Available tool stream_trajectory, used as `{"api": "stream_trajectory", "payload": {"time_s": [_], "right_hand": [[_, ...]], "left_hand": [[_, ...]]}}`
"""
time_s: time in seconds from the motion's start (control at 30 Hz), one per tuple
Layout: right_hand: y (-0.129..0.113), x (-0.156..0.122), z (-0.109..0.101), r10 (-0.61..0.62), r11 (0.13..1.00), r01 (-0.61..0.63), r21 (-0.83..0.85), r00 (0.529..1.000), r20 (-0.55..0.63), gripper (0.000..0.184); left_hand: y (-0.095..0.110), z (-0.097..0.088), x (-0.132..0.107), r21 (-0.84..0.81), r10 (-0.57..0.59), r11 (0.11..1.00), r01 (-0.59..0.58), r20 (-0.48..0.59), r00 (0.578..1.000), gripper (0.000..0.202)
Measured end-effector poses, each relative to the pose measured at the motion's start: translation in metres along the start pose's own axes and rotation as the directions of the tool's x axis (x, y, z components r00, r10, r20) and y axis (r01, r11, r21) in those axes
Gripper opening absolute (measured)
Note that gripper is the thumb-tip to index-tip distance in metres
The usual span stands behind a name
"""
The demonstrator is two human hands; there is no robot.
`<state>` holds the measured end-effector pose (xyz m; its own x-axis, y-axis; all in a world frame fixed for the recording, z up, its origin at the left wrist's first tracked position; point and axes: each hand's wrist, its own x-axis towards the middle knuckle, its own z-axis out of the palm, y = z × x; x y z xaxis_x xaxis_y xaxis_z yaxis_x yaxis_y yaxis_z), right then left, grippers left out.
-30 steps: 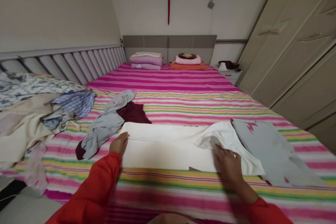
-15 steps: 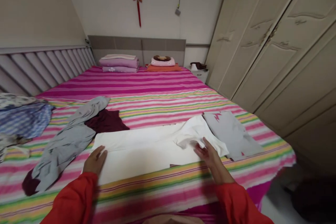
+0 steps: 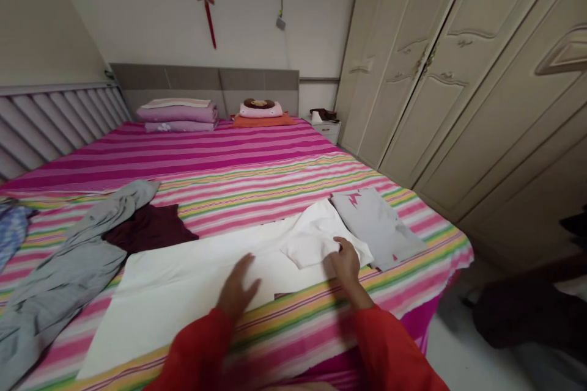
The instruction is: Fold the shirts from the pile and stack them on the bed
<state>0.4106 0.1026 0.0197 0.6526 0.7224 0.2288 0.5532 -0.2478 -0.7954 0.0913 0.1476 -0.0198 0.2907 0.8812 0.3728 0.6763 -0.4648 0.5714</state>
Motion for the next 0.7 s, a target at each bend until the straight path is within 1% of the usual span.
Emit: {"api": "stream_trajectory", "payload": {"time_s": [0.03,0.1,0.17,0.2,0.23,0.3,0.33,0.37,0.4,0.47,0.5,0.53,0.6,0.63,0.7], "right_hand": [[-0.006,0.003,0.004,-0.015,0.999,0.013,-0.041,0.999,-0.044,0.026],[-0.019,0.011,0.011,-0.022,0.999,0.02,-0.025,0.995,-0.095,0.018],[-0.031,0.019,0.018,-0.025,1.0,0.026,0.008,0.992,-0.12,0.017],[-0.036,0.023,0.02,-0.022,0.999,0.025,0.028,0.993,-0.114,0.017],[-0.039,0.026,0.022,-0.025,0.999,0.029,0.042,0.994,-0.104,0.017],[-0.04,0.03,0.023,-0.055,0.997,0.06,0.054,0.995,-0.089,0.019],[-0.039,0.031,0.023,-0.081,0.995,0.086,0.059,0.993,-0.088,0.023],[-0.036,0.031,0.022,-0.105,0.992,0.111,0.063,0.99,-0.093,0.028],[-0.033,0.03,0.021,-0.12,0.99,0.127,0.066,0.988,-0.101,0.034],[-0.028,0.027,0.02,-0.122,0.989,0.131,0.068,0.986,-0.117,0.043],[-0.026,0.024,0.02,-0.108,0.992,0.115,0.06,0.988,-0.114,0.044],[-0.025,0.022,0.02,-0.088,0.995,0.092,0.042,0.991,-0.102,0.043],[-0.026,0.018,0.022,-0.068,0.998,0.068,-0.001,0.995,-0.071,0.039],[-0.027,0.016,0.021,-0.074,0.997,0.073,-0.02,0.996,-0.056,0.038],[-0.027,0.016,0.019,-0.116,0.993,0.114,-0.044,0.993,-0.037,0.04]], "left_hand": [[0.025,0.022,0.004,-0.03,0.044,0.999,-0.042,0.045,0.998,0.056],[0.068,0.059,0.013,-0.042,0.081,0.996,-0.077,0.104,0.991,0.074],[0.097,0.082,0.026,-0.007,0.041,0.999,-0.04,0.112,0.993,0.088],[0.106,0.088,0.034,0.01,0.019,1.0,-0.02,0.103,0.995,0.09],[0.112,0.091,0.043,0.021,0.004,1.0,-0.006,0.088,0.996,0.085],[0.118,0.089,0.061,0.023,-0.011,1.0,0.009,0.058,0.998,0.06],[0.118,0.084,0.068,0.021,-0.022,1.0,0.021,0.049,0.999,0.045],[0.119,0.08,0.074,0.02,-0.037,0.999,0.036,0.05,0.998,0.035],[0.119,0.076,0.079,0.023,-0.06,0.998,0.059,0.058,0.996,0.031],[0.122,0.071,0.082,0.035,-0.121,0.992,0.118,0.098,0.988,0.03],[0.124,0.071,0.08,0.044,-0.142,0.989,0.138,0.122,0.982,0.034],[0.127,0.073,0.078,0.05,-0.148,0.989,0.142,0.145,0.978,0.043],[0.129,0.079,0.07,0.052,-0.11,0.993,0.102,0.183,0.977,0.058],[0.129,0.082,0.066,0.054,-0.082,0.996,0.072,0.195,0.977,0.058],[0.127,0.086,0.06,0.062,-0.056,0.997,0.044,0.2,0.978,0.05]]}}
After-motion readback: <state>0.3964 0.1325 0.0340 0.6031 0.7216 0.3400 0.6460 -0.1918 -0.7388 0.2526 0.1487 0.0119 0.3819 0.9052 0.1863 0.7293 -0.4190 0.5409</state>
